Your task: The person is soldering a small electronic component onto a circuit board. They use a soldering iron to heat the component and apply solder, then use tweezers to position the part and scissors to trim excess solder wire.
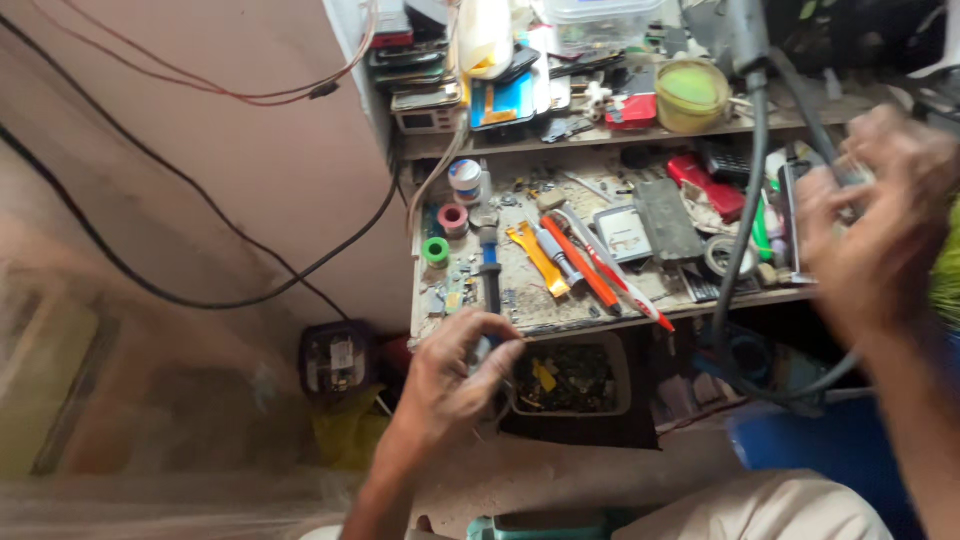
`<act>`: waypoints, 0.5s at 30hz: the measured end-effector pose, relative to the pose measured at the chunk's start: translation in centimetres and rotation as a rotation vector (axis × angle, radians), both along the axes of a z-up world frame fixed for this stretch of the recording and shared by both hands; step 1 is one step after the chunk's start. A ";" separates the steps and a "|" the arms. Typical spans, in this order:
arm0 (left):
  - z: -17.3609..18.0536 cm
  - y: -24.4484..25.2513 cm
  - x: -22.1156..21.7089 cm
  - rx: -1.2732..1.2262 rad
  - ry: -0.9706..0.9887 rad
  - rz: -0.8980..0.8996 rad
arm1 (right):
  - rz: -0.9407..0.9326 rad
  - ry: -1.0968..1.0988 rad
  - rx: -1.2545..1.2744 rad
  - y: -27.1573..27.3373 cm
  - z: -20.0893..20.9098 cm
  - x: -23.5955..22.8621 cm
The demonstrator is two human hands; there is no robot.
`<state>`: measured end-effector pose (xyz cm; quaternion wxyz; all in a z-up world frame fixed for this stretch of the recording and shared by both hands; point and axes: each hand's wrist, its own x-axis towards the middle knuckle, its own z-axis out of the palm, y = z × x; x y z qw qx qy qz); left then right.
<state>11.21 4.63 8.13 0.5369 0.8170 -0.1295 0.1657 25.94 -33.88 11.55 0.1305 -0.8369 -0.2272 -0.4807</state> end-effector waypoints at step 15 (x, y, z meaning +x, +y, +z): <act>3.0 -2.3 -4.7 -0.028 0.083 -0.293 | 0.835 0.293 -0.071 15.2 -4.2 -10.4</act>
